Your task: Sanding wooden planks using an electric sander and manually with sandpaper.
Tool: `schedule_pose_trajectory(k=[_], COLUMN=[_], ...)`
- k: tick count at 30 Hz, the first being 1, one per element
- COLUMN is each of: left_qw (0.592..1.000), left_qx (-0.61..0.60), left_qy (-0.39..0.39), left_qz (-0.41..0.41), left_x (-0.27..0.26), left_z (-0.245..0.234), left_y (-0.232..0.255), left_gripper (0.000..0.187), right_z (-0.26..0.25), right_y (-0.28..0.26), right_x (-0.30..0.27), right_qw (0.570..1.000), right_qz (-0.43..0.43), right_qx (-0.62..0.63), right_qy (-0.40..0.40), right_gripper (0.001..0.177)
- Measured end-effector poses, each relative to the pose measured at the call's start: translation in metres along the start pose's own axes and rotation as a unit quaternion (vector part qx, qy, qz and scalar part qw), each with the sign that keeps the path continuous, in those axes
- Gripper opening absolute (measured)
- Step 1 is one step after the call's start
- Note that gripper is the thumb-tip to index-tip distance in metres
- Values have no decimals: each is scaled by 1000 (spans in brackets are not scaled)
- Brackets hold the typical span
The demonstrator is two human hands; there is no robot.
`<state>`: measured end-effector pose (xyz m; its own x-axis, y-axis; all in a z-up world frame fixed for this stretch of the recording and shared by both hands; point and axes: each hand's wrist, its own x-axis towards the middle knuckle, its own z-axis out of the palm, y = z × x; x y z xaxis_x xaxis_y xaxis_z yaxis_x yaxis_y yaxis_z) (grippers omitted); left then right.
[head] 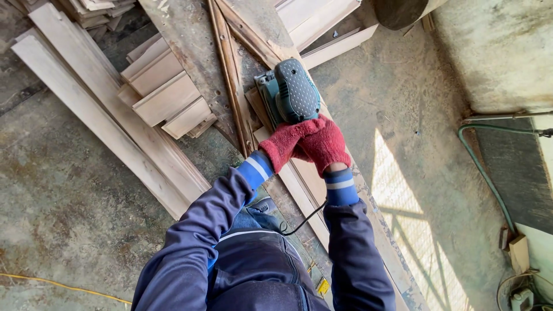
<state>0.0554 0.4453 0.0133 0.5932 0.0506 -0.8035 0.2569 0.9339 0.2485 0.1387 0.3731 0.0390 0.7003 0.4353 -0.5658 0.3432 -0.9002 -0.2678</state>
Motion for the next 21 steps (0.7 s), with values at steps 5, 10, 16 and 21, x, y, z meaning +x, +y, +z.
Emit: schedule_pose_trajectory(k=[5,10,16,21], left_qw=[999,999,999,998], left_qx=[-33,-35,-6,2], left_qy=[0,-14,-7,-27], left_qz=[10,4,-44,-59], left_x=[5,13,9,-4], left_z=[-12,-19,-5,15], left_y=[-8,-37,-69,-110], left_gripper=[75,81,80,78], right_z=[2,-1,-12,-9], right_y=[-8,-7,17,63], right_x=[-6,-34,-77,-102], right_qw=[1000,999,994,992], right_qz=[1,19,59,103], right_qx=[14,25,91,78], right_qy=[-18,-34,-15,4], right_gripper=[44,48,44,42])
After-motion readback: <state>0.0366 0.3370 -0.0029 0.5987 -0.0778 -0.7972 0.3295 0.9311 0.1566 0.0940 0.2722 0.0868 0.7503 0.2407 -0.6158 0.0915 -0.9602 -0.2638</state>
